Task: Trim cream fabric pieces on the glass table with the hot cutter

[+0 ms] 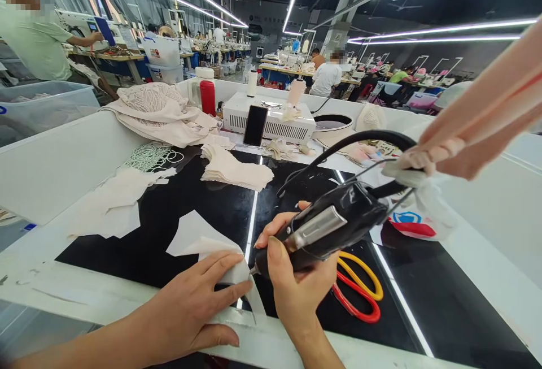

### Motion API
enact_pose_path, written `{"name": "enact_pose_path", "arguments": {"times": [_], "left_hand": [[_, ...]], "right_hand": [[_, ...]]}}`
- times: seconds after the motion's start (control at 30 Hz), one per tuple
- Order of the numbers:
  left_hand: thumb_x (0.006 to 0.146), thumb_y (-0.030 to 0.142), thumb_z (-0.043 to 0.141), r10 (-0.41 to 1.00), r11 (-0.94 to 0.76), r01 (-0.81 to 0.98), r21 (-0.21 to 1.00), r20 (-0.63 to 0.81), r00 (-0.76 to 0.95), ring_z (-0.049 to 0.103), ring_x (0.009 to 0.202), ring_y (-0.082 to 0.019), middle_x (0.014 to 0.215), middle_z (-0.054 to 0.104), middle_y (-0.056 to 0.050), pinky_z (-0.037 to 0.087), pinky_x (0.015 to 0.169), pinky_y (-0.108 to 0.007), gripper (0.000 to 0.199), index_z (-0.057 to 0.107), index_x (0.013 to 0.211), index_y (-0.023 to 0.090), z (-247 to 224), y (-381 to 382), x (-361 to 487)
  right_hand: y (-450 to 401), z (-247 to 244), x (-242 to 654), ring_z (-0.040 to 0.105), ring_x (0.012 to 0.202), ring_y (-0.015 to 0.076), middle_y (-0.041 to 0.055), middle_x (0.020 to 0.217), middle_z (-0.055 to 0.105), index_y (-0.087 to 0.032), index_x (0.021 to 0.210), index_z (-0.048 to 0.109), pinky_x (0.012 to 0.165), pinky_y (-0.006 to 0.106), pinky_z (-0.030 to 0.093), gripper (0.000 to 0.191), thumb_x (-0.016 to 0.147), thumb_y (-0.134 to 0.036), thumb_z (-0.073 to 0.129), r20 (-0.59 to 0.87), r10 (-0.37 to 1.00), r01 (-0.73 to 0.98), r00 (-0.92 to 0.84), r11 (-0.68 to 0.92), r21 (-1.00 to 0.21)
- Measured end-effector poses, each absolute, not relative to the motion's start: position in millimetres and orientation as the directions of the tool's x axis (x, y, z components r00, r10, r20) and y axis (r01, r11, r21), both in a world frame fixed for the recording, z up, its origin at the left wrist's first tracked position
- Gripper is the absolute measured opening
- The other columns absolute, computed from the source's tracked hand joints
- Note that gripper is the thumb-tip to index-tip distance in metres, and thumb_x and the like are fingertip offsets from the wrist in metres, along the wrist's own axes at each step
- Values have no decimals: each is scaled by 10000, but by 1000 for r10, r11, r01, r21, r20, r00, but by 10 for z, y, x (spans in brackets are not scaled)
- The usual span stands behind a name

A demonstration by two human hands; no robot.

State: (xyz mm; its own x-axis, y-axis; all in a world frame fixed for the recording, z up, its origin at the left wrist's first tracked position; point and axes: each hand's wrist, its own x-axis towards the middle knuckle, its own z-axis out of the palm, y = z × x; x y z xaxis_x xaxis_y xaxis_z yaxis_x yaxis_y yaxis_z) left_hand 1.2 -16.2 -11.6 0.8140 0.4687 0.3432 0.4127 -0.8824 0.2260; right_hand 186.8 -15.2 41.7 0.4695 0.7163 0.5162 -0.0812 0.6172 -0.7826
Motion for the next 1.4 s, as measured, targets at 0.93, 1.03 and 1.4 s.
{"name": "enact_pose_path", "arguments": {"times": [0.93,1.03,1.4], "left_hand": [[890,721,693,493,-868,421,262,362,791,564,1362,-403,1481,529,-234,574,1051,-557,710,602,1380,215,-211,-175,16],[894,736,675,486,-873,421,245,371,791,565,1359,-399,1481,532,-232,573,1053,-550,716,592,1382,219,-221,-169,16],[1037,423,649,423,-883,468,33,486,765,645,1255,-247,1347,672,-129,556,1064,-317,390,562,1347,203,-406,-56,36]], "right_hand": [[100,475,1795,627,551,130,-61,771,687,-265,1189,588,541,302,572,399,847,-263,793,515,693,-137,505,654,-744],[106,445,1786,637,566,130,-58,788,694,-274,1194,584,552,302,574,393,860,-260,791,512,708,-138,487,641,-755],[182,339,1837,643,586,134,-42,815,685,-286,1243,583,574,309,577,425,878,-312,800,488,736,-107,469,595,-796]]}}
